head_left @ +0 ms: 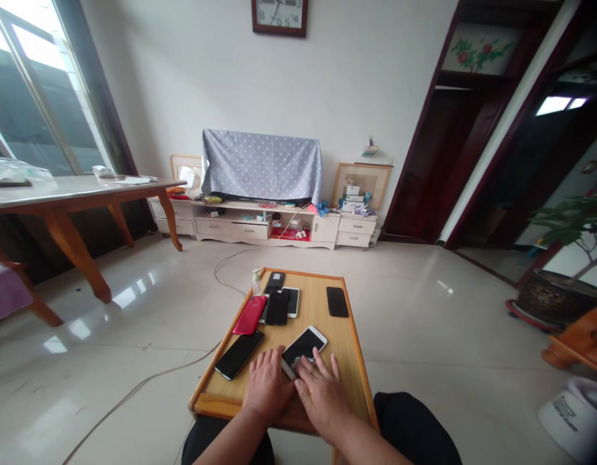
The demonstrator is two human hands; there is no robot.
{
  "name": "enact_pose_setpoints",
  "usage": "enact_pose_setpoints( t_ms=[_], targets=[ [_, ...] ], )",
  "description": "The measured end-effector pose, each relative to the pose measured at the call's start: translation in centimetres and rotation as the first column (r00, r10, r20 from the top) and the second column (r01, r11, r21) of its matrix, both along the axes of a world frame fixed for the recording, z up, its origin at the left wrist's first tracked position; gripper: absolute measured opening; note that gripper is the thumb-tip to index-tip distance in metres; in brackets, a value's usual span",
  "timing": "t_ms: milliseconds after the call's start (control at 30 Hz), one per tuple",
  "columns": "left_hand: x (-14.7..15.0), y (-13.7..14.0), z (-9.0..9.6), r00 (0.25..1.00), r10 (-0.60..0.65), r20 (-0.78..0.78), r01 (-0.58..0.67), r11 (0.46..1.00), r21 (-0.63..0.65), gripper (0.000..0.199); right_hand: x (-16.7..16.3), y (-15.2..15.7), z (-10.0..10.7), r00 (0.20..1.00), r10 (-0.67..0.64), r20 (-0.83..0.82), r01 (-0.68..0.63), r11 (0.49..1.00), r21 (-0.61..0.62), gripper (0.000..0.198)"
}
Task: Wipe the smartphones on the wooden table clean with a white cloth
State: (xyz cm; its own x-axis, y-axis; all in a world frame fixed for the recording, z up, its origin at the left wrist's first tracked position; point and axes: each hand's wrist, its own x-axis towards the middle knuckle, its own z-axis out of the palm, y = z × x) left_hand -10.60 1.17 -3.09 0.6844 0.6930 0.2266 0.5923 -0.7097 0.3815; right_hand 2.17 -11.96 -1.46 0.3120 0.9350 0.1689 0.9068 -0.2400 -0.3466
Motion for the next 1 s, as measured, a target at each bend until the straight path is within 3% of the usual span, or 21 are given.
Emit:
enact_pose_setpoints(
  t_ms=[200,467,533,667,733,900,1000],
  targets=[
    [0.0,-0.2,0.6,1.0,0.005,-0.003,-0.005,1.0,0.009,0.062,4.0,1.4,1.0,0.968,-0.247,0.053,0.25,0.965,-0.072,0.048],
    [-0.2,0.1,0.7,1.0,-0.013,-0.017,0.013,0.999,-0.031,0.063,-0.5,0.2,-0.1,1.0,-0.013,-0.011,0.013,1.0,0.003,0.046],
    [-0.2,0.1,0.7,1.0,-0.013,-0.018,0.012,0.999,-0.03,0.064,0.2,0.2,0.1,0.999,-0.052,-0.005,0.052,0.999,-0.003,0.046],
    [-0.1,0.0,0.8,1.0,0.009,-0.021,-0.009,1.0,-0.025,0.065,1.9,0.9,1.2,0.966,-0.26,0.008,0.26,0.964,-0.06,0.049],
    [0.0,0.0,0.7,1.0,0.008,-0.029,-0.009,1.0,-0.028,0.065,1.1,1.2,1.4,0.974,-0.227,-0.019,0.225,0.972,-0.069,0.05],
    [-0.1,0.2,0.6,0.998,-0.01,-0.054,0.007,0.999,-0.042,0.056,-1.8,1.3,1.6,0.995,0.055,-0.084,-0.059,0.997,-0.05,0.049],
    [-0.1,0.1,0.8,0.999,-0.004,-0.039,0.003,0.999,-0.04,0.059,-0.5,2.0,2.0,0.996,-0.047,-0.075,0.04,0.995,-0.094,0.049]
  ],
)
